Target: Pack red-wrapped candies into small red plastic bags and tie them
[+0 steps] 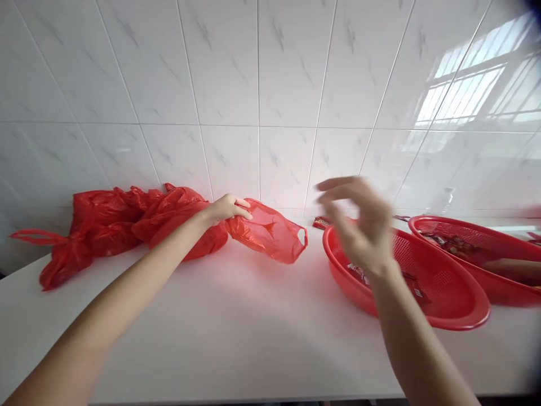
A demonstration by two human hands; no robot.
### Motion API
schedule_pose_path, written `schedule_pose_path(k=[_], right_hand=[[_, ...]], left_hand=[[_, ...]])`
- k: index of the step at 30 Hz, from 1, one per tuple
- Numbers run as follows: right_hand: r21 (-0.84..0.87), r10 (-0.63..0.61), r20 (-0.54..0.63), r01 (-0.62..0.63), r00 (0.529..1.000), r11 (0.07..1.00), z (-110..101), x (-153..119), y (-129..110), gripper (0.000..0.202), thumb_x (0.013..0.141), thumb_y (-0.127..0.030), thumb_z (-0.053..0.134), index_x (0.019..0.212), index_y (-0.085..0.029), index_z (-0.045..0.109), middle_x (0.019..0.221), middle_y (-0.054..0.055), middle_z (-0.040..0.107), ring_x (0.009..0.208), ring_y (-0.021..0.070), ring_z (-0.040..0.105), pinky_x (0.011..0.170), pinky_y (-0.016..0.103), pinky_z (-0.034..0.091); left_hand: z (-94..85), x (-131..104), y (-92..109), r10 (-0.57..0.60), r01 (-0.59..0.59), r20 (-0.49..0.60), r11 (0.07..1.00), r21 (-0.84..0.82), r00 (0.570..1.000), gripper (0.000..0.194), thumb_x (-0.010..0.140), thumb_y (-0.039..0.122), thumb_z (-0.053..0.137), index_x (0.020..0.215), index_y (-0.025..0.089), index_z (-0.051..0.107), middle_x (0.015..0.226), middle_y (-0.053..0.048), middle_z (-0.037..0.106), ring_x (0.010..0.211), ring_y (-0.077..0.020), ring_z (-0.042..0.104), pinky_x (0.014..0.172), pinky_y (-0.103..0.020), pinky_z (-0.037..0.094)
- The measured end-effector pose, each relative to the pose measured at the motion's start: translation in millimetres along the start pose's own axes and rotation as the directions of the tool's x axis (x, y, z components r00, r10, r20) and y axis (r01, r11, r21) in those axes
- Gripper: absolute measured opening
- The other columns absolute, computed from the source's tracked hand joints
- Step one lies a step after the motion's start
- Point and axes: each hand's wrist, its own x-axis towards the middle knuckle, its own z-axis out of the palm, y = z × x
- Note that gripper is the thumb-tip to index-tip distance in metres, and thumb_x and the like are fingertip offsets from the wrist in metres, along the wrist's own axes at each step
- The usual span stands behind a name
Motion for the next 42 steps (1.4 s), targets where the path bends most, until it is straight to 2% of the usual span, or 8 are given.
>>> schedule_pose_path(k=[2, 6, 13, 17, 21, 29, 36, 42], right_hand=[[-0.025, -0.025, 0.25, 0.032, 0.968, 0.999, 29.3, -0.1, -0.6, 0.028, 0.098, -0.04, 0.05, 0.102, -0.025, 0.073, 0.141, 0.008, 0.052, 0.134, 0.0243, 0.044, 0.109, 0.044, 0.039], [-0.224, 0.082, 0.704, 0.112, 0.705, 0.968, 81.8, -9.4, 7.1, 0.044, 0.089, -0.05, 0.062, 0.124, -0.024, 0.068, 0.161, 0.013, 0.023, 0.151, 0.032, 0.013, 0.12, 0.055, 0.011], [-0.431, 0.378, 0.866, 0.107, 0.327, 0.896, 110.7, -29.2, 28.2, 0.071, 0.074, -0.009, 0.072, 0.141, -0.018, 0.05, 0.161, 0.024, 0.017, 0.144, 0.0408, 0.027, 0.113, 0.062, 0.02], [-0.422, 0.384, 0.874, 0.071, 0.298, 0.904, 113.2, -27.1, 34.1, 0.056, 0.079, -0.003, 0.058, 0.132, -0.022, 0.058, 0.157, 0.02, 0.029, 0.127, 0.0341, 0.052, 0.1, 0.049, 0.041], [-0.524, 0.502, 0.808, -0.012, 0.309, 0.852, 121.2, -27.9, 35.3, 0.049, 0.084, -0.016, 0.062, 0.133, -0.02, 0.057, 0.161, 0.024, 0.015, 0.137, 0.0457, 0.038, 0.092, 0.05, 0.045], [-0.656, 0.665, 0.696, -0.136, 0.27, 0.742, 149.1, -52.5, 37.8, 0.066, 0.084, -0.009, 0.057, 0.147, -0.015, 0.04, 0.159, 0.033, 0.006, 0.106, 0.0375, 0.066, 0.072, 0.042, 0.053], [-0.698, 0.689, 0.621, -0.137, 0.374, 0.703, 163.8, -69.5, 44.2, 0.053, 0.082, -0.007, 0.057, 0.134, -0.011, 0.054, 0.154, 0.028, 0.029, 0.121, 0.0362, 0.057, 0.089, 0.043, 0.049], [-0.697, 0.679, 0.604, -0.136, 0.417, 0.704, 152.0, -58.9, 42.6, 0.041, 0.081, -0.003, 0.052, 0.118, -0.013, 0.064, 0.136, 0.025, 0.05, 0.091, 0.0268, 0.067, 0.073, 0.035, 0.051]], left_hand=[[-10.1, -12.5, 11.6, 0.009, -0.007, 0.041, 0.999, -0.037, 0.999, 0.059, 0.059, 0.042, 0.084, 0.113, 0.02, 0.074, 0.09, -0.005, 0.074, 0.076, -0.018, 0.063, 0.06, -0.027, 0.043], [-13.5, -28.5, 13.7, 0.042, -0.038, 0.201, 0.999, -0.024, 0.979, 0.041, 0.066, 0.054, 0.077, 0.092, 0.023, 0.079, 0.099, -0.005, 0.074, 0.077, -0.0169, 0.063, 0.05, -0.025, 0.035], [42.5, -27.7, -38.7, -0.075, -0.074, 0.286, 0.876, 0.477, 0.955, 0.062, 0.057, 0.053, 0.08, 0.112, 0.025, 0.073, 0.118, -0.01, 0.07, 0.096, -0.0277, 0.067, 0.068, -0.028, 0.049], [72.6, -20.6, -58.9, -0.03, -0.116, 0.25, 0.829, 0.547, 0.968, 0.059, 0.062, 0.043, 0.078, 0.117, 0.025, 0.068, 0.121, -0.013, 0.067, 0.107, -0.0343, 0.063, 0.078, -0.035, 0.05], [91.6, -17.1, -69.7, 0.084, -0.172, 0.178, 0.801, 0.573, 0.98, 0.054, 0.073, 0.023, 0.066, 0.127, 0.026, 0.06, 0.126, -0.014, 0.059, 0.121, -0.0354, 0.053, 0.092, -0.041, 0.046], [113.0, -25.5, -90.6, 0.12, -0.214, 0.203, 0.809, 0.547, 0.972, 0.038, 0.074, 0.004, 0.052, 0.104, 0.023, 0.065, 0.127, -0.013, 0.049, 0.1, -0.0273, 0.063, 0.073, -0.033, 0.05], [123.8, -22.8, -90.6, 0.078, -0.109, 0.078, 0.799, 0.591, 0.994, 0.022, 0.088, 0.02, 0.049, 0.103, 0.016, 0.064, 0.131, -0.018, 0.044, 0.094, -0.0273, 0.066, 0.08, -0.039, 0.051], [107.7, -18.8, -73.5, 0.072, -0.1, 0.07, 0.747, 0.657, 0.995, 0.047, 0.083, 0.02, 0.054, 0.13, 0.024, 0.052, 0.124, -0.016, 0.046, 0.081, -0.0259, 0.068, 0.073, -0.038, 0.052]])
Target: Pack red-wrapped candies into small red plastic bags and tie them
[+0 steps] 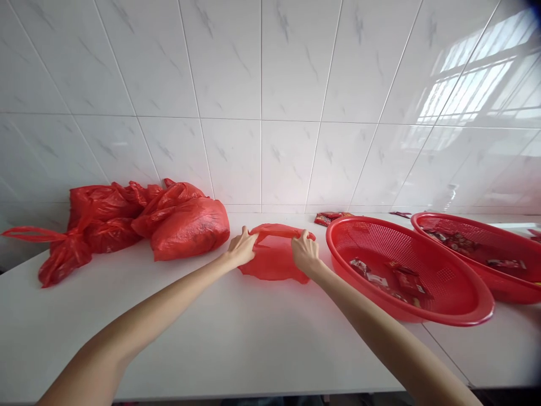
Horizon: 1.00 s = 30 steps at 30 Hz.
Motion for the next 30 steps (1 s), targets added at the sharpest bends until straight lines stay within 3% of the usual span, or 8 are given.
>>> schedule_pose_path(k=[6, 9, 13, 16, 18, 23, 27, 30], right_hand=[[-0.015, -0.122, 0.11, 0.124, 0.986, 0.992, -39.1, -15.3, 17.6, 0.03, 0.078, -0.002, 0.056, 0.105, -0.013, 0.065, 0.117, 0.021, 0.058, 0.088, 0.0254, 0.065, 0.068, 0.031, 0.048], [0.004, -0.237, 0.232, 0.242, 0.944, 0.97, -54.4, -17.3, 28.7, 0.026, 0.074, -0.009, 0.065, 0.099, -0.016, 0.064, 0.101, 0.013, 0.063, 0.088, 0.0261, 0.064, 0.067, 0.03, 0.046], [0.064, -0.354, 0.42, 0.362, 0.836, 0.93, -59.3, -10.8, 40.9, 0.034, 0.066, -0.015, 0.068, 0.099, -0.019, 0.061, 0.097, 0.007, 0.063, 0.087, 0.0265, 0.063, 0.061, 0.029, 0.044], [0.104, -0.394, 0.526, 0.403, 0.754, 0.909, -51.6, -5.9, 42.6, 0.04, 0.062, -0.015, 0.068, 0.101, -0.022, 0.062, 0.097, 0.004, 0.064, 0.084, 0.0258, 0.064, 0.058, 0.029, 0.045], [0.108, -0.401, 0.56, 0.416, 0.725, 0.903, -42.3, -4.2, 39.5, 0.043, 0.063, -0.014, 0.067, 0.105, -0.024, 0.064, 0.097, 0.004, 0.065, 0.086, 0.0273, 0.065, 0.059, 0.03, 0.047], [0.015, -0.325, 0.589, 0.392, 0.74, 0.92, -14.1, -3.9, 24.8, 0.062, 0.062, -0.004, 0.066, 0.122, -0.022, 0.061, 0.099, 0.008, 0.068, 0.091, 0.0317, 0.068, 0.068, 0.037, 0.052], [-0.056, -0.284, 0.551, 0.375, 0.784, 0.925, -1.0, -6.1, 18.0, 0.071, 0.062, 0.0, 0.068, 0.13, -0.017, 0.056, 0.102, 0.014, 0.068, 0.096, 0.0351, 0.068, 0.075, 0.043, 0.052], [-0.052, -0.329, 0.461, 0.395, 0.824, 0.917, -4.8, -9.0, 22.4, 0.065, 0.071, -0.008, 0.068, 0.133, -0.016, 0.053, 0.116, 0.019, 0.062, 0.103, 0.0338, 0.065, 0.078, 0.042, 0.052]], left_hand=[[-42.9, -8.4, -9.7, 0.05, -0.057, 0.125, 0.997, 0.049, 0.991, 0.07, 0.067, 0.005, 0.059, 0.132, 0.029, 0.056, 0.115, -0.013, 0.055, 0.099, -0.0319, 0.064, 0.077, -0.037, 0.051], [-62.4, -17.8, -13.2, 0.082, -0.083, 0.21, 0.997, -0.008, 0.974, 0.082, 0.063, 0.004, 0.057, 0.14, 0.031, 0.049, 0.12, -0.012, 0.057, 0.101, -0.0289, 0.063, 0.065, -0.029, 0.05], [-72.8, -30.1, -8.8, 0.151, -0.115, 0.283, 0.984, -0.139, 0.947, 0.054, 0.072, 0.011, 0.052, 0.125, 0.023, 0.058, 0.114, -0.01, 0.063, 0.078, -0.0196, 0.064, 0.051, -0.023, 0.044], [-66.2, -36.3, 0.0, 0.154, -0.12, 0.382, 0.986, -0.112, 0.911, 0.03, 0.08, 0.025, 0.05, 0.107, 0.018, 0.062, 0.099, -0.009, 0.067, 0.071, -0.0177, 0.064, 0.051, -0.023, 0.044], [-57.3, -38.3, 6.1, 0.132, -0.118, 0.473, 0.991, -0.061, 0.871, 0.028, 0.078, 0.032, 0.055, 0.1, 0.017, 0.062, 0.095, -0.011, 0.068, 0.069, -0.0194, 0.064, 0.049, -0.024, 0.045], [-33.5, -33.3, 15.9, 0.053, -0.098, 0.626, 0.994, 0.037, 0.778, 0.053, 0.059, 0.022, 0.069, 0.111, 0.016, 0.063, 0.093, -0.014, 0.071, 0.062, -0.0243, 0.066, 0.048, -0.03, 0.049], [-26.1, -26.0, 18.0, -0.033, -0.066, 0.59, 0.987, 0.145, 0.807, 0.083, 0.053, 0.023, 0.074, 0.133, 0.013, 0.053, 0.12, -0.027, 0.061, 0.084, -0.0362, 0.069, 0.057, -0.038, 0.054], [-27.9, -26.3, 15.9, -0.041, -0.068, 0.569, 0.983, 0.168, 0.821, 0.09, 0.057, 0.03, 0.074, 0.142, 0.017, 0.046, 0.142, -0.03, 0.044, 0.102, -0.0437, 0.064, 0.067, -0.045, 0.055]])
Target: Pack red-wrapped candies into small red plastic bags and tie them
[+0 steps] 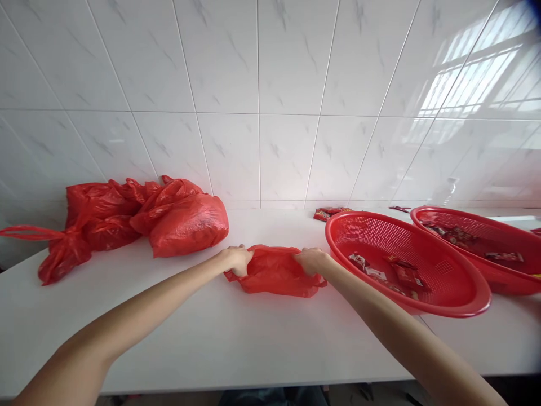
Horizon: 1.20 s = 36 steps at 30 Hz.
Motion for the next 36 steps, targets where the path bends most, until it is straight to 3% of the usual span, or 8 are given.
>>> schedule_pose_path(k=[3, 5, 9, 11, 20, 28, 32, 36], right_hand=[[0.003, -0.07, -0.126, 0.071, 0.99, 0.997, -10.0, -15.1, 6.2, 0.068, 0.074, -0.023, 0.074, 0.137, -0.022, 0.049, 0.131, 0.019, 0.051, 0.109, 0.0323, 0.061, 0.084, 0.04, 0.049], [-0.005, -0.122, -0.237, 0.125, 0.964, 0.992, -18.5, -28.3, 7.2, 0.069, 0.07, -0.03, 0.078, 0.133, -0.024, 0.052, 0.134, 0.017, 0.048, 0.109, 0.0332, 0.059, 0.085, 0.04, 0.047], [-0.048, -0.213, -0.47, 0.216, 0.857, 0.975, -24.3, -46.2, -2.4, 0.03, 0.083, -0.014, 0.058, 0.111, -0.022, 0.063, 0.111, 0.01, 0.062, 0.095, 0.0252, 0.062, 0.078, 0.033, 0.045], [-0.077, -0.244, -0.47, 0.236, 0.849, 0.969, -17.4, -44.9, -9.7, 0.028, 0.085, -0.005, 0.046, 0.099, -0.021, 0.064, 0.092, 0.006, 0.067, 0.085, 0.021, 0.064, 0.076, 0.031, 0.043], [-0.093, -0.133, -0.251, 0.113, 0.959, 0.989, 32.5, -20.7, -5.7, 0.05, 0.069, -0.01, 0.07, 0.118, -0.01, 0.058, 0.094, 0.014, 0.071, 0.092, 0.0274, 0.068, 0.096, 0.039, 0.042], [-0.056, -0.156, -0.241, 0.147, 0.958, 0.988, 30.4, -25.2, 1.4, 0.056, 0.067, -0.011, 0.07, 0.122, -0.012, 0.057, 0.104, 0.016, 0.069, 0.101, 0.0308, 0.065, 0.098, 0.042, 0.044], [0.025, -0.212, -0.422, 0.245, 0.881, 0.969, 26.9, -47.7, -6.4, 0.05, 0.082, -0.02, 0.06, 0.132, -0.02, 0.051, 0.122, 0.012, 0.063, 0.113, 0.0272, 0.06, 0.111, 0.046, 0.033], [0.079, -0.279, -0.7, 0.46, 0.657, 0.885, 40.8, -85.3, -31.1, 0.042, 0.089, -0.016, 0.052, 0.131, -0.021, 0.054, 0.129, 0.011, 0.06, 0.118, 0.0252, 0.055, 0.108, 0.044, 0.038]], left_hand=[[0.3, -6.1, -4.5, 0.11, -0.108, -0.124, 0.994, 0.024, 0.986, 0.076, 0.064, 0.04, 0.074, 0.135, 0.025, 0.054, 0.16, -0.021, 0.018, 0.128, -0.0467, 0.046, 0.092, -0.053, 0.048], [1.1, -10.0, -6.3, 0.241, -0.23, -0.31, 0.971, 0.072, 0.92, 0.06, 0.071, 0.042, 0.072, 0.128, 0.026, 0.06, 0.162, -0.015, 0.017, 0.137, -0.0443, 0.035, 0.104, -0.054, 0.038], [5.1, -10.6, -3.4, 0.521, -0.488, -0.535, 0.846, 0.216, 0.665, 0.03, 0.091, 0.022, 0.05, 0.114, 0.023, 0.069, 0.137, -0.01, 0.054, 0.124, -0.0255, 0.052, 0.105, -0.037, 0.038], [10.3, -6.2, -0.8, 0.598, -0.538, -0.509, 0.795, 0.28, 0.619, 0.028, 0.093, 0.018, 0.046, 0.103, 0.022, 0.073, 0.109, -0.007, 0.066, 0.105, -0.0214, 0.06, 0.1, -0.034, 0.04], [32.7, 12.4, -9.4, 0.438, -0.365, -0.363, 0.896, 0.253, 0.823, 0.035, 0.071, 0.05, 0.07, 0.085, 0.018, 0.071, 0.094, -0.011, 0.068, 0.093, -0.0293, 0.063, 0.088, -0.04, 0.047], [30.6, 1.6, -4.6, 0.423, -0.369, -0.325, 0.904, 0.215, 0.846, 0.038, 0.067, 0.05, 0.07, 0.087, 0.017, 0.068, 0.099, -0.012, 0.066, 0.092, -0.0313, 0.064, 0.08, -0.04, 0.051], [28.5, -8.3, -2.8, 0.446, -0.453, -0.38, 0.888, 0.076, 0.811, 0.038, 0.083, 0.05, 0.059, 0.106, 0.021, 0.067, 0.109, -0.01, 0.064, 0.097, -0.0276, 0.064, 0.081, -0.037, 0.052], [23.1, -32.4, 10.6, 0.537, -0.596, -0.528, 0.8, 0.072, 0.658, 0.035, 0.095, 0.043, 0.051, 0.122, 0.025, 0.063, 0.131, -0.008, 0.058, 0.118, -0.0253, 0.058, 0.1, -0.036, 0.046]])
